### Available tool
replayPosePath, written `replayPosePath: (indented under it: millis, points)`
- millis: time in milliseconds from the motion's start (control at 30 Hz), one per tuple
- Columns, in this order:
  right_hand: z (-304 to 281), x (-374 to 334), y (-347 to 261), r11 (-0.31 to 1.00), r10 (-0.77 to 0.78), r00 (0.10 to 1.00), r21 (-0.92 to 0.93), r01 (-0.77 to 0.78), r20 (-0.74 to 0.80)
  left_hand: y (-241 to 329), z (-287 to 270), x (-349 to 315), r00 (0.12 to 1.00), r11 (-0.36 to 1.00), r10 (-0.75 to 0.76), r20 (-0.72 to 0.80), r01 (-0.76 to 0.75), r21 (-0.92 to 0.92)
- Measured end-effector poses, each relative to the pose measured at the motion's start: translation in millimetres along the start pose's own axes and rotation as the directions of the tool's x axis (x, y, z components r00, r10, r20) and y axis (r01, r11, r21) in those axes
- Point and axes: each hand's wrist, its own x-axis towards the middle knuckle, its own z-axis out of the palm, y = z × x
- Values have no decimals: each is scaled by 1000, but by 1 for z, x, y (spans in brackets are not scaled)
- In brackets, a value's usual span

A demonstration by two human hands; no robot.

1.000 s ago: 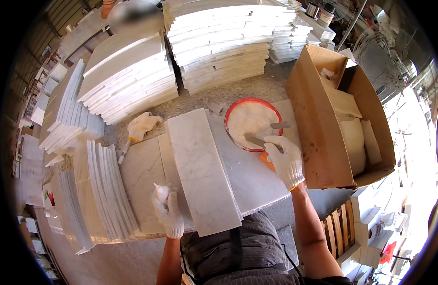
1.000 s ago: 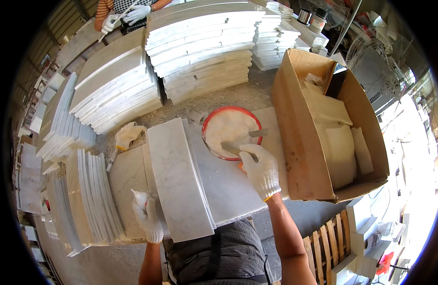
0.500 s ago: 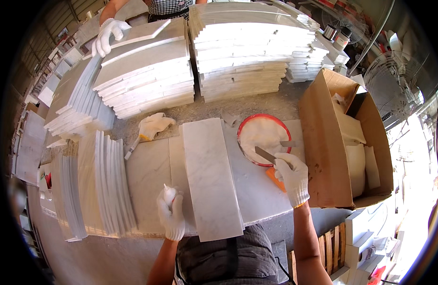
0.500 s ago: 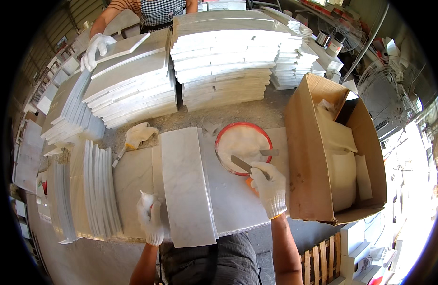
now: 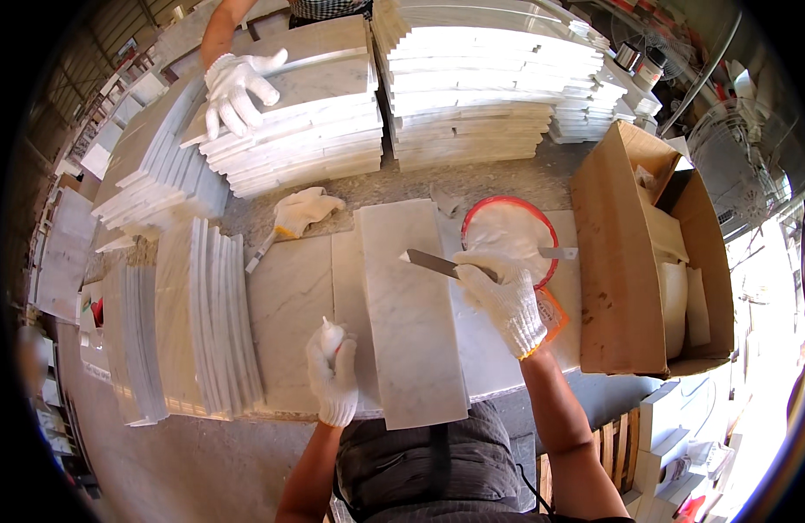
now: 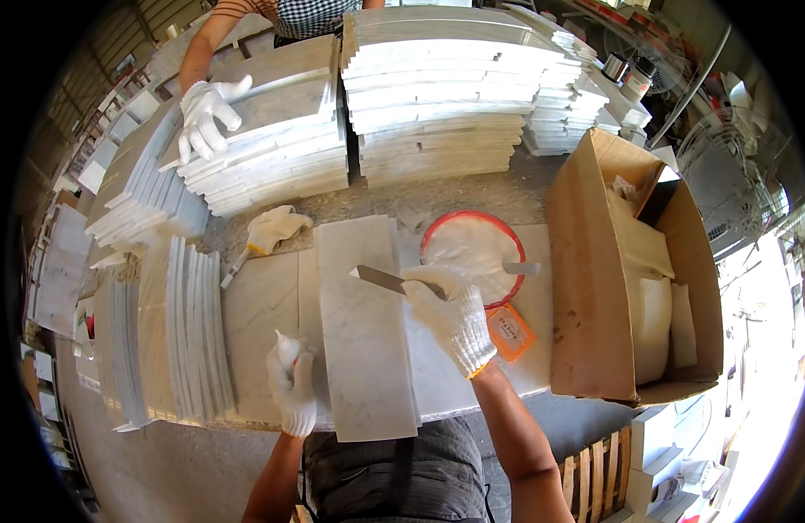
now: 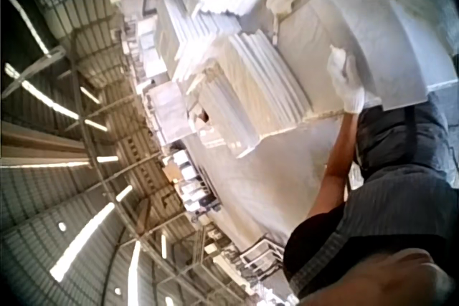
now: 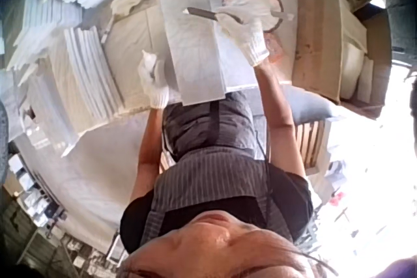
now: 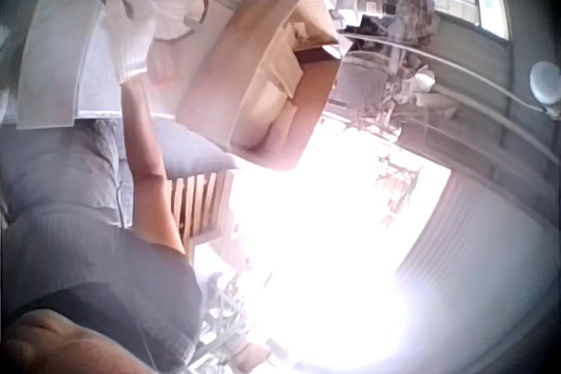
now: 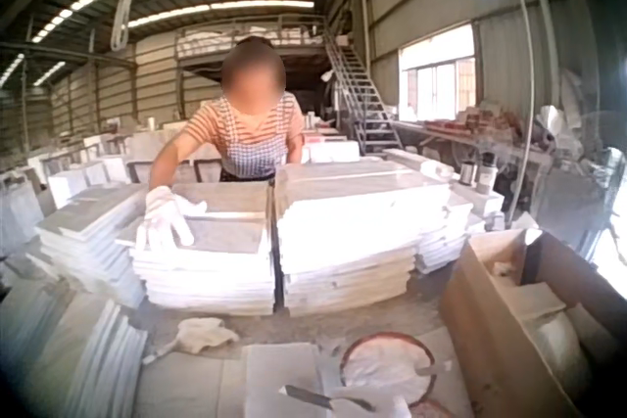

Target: The person applies a white paste from a red bucket onto rectangular white panels using a small spatula. They spread the paste evenly across the panel surface, then place the treated panel into a cardboard box. The process is repeated for multiple panels in a warehouse setting.

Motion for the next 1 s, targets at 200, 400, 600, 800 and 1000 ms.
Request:
replayPosePath:
  millis: [200,400,600,800,1000]
  points:
    - [11,6,12,987,-129,992,-102,127,-12,4,2,1,1000,1000,-21,-2,21,-1]
    - [16,4,14,881,-362,932,-327,341,-2,2,1,1,1000,1000,-23,-4,23,-10]
    - [6,-13,6,946,-288,949,-193,262,-125,7,2,2,999,999,-45,-1,45,-23]
    - [-16,-61,24,692,171,945,648,-318,280,7,1,1,999,998,-47,9,47,-33]
    - [-5,-81,15,671,195,896,612,-419,399,4,1,0,998,995,-64,22,65,-72]
